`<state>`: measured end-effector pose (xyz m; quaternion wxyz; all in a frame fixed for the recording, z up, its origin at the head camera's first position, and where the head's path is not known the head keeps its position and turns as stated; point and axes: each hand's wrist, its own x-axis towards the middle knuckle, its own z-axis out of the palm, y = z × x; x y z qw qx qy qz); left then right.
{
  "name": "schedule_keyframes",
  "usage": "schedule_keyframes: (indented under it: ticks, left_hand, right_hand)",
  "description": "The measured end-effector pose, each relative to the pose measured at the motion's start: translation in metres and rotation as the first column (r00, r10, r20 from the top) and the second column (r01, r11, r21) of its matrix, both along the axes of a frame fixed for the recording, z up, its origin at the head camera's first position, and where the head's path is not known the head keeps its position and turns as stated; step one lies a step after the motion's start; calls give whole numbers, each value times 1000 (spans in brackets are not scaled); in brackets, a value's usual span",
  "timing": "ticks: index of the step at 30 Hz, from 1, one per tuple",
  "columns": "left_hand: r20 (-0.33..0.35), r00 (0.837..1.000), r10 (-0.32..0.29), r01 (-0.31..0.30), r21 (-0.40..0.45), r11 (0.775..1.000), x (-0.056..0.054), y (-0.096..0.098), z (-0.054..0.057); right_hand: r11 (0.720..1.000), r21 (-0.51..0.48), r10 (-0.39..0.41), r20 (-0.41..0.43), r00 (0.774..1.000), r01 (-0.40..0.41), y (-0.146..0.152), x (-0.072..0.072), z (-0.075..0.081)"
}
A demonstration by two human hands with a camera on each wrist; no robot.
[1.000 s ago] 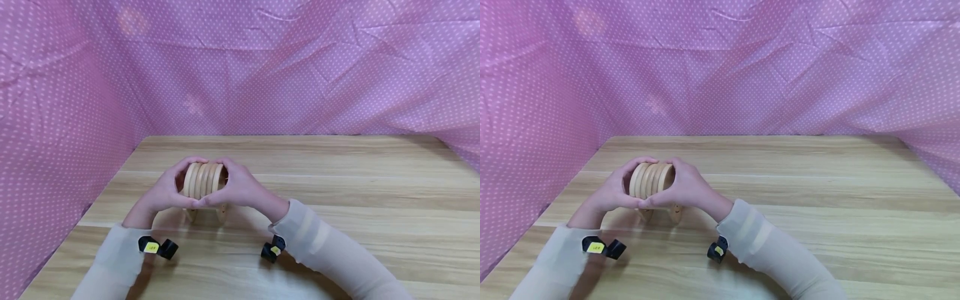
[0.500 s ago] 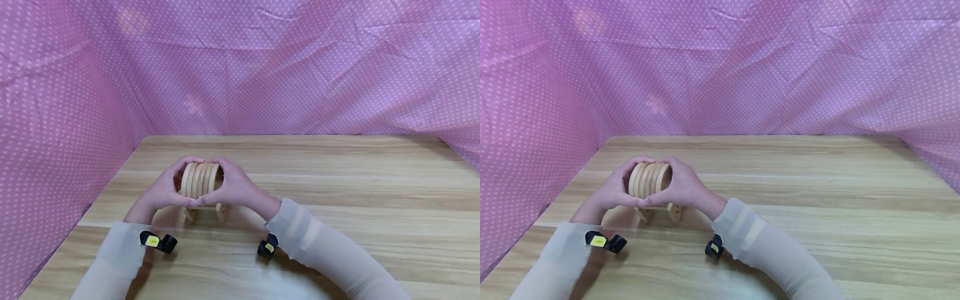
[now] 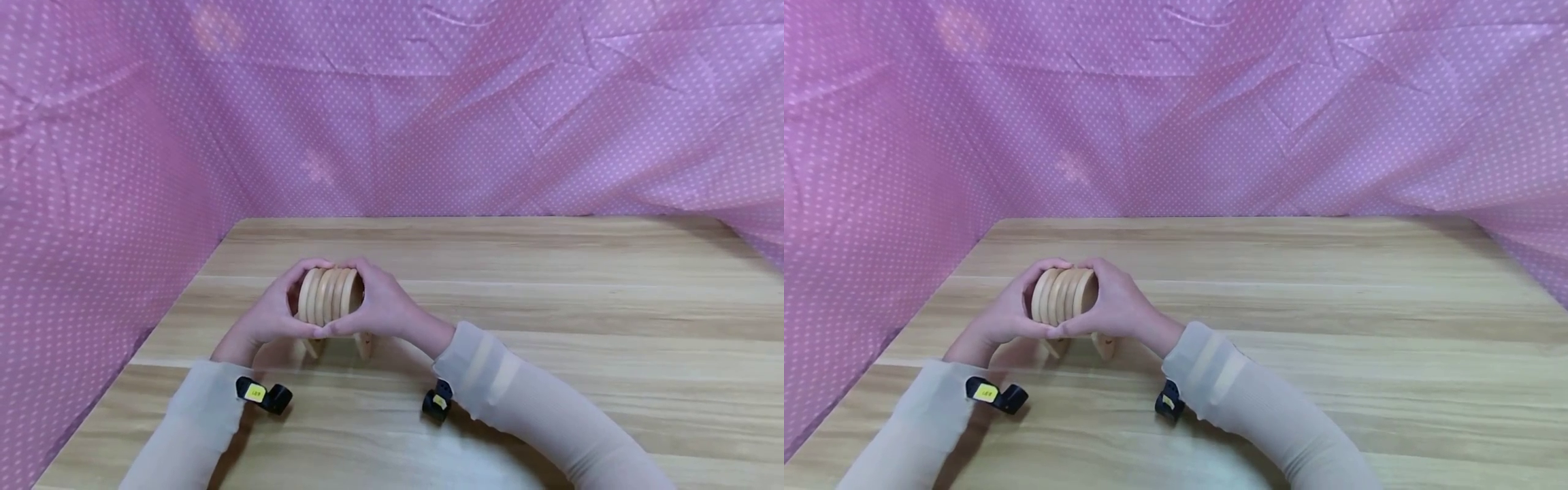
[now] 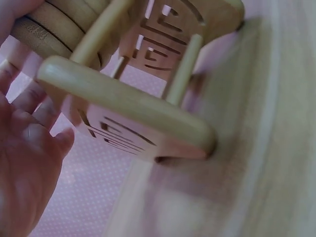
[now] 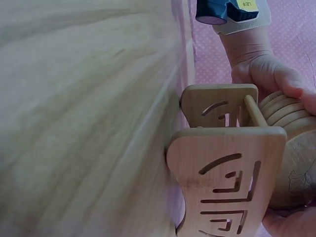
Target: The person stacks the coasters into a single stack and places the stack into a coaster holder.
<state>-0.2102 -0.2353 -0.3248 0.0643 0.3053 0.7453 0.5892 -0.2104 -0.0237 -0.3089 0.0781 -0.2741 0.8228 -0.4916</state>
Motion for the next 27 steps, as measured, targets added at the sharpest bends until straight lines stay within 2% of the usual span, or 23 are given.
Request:
schedule_keyframes:
  ticks: [19, 27]
  left_hand:
    - [13, 1000, 12, -11, -66, 998, -6, -1, -10]
    - [-11, 1000, 19, -20, -115, 993, -9, 0, -13]
  right_hand:
    - [999, 45, -11, -69, 998, 14, -1, -7, -12]
    - [997, 80, -6, -125, 992, 16, -1, -11, -16]
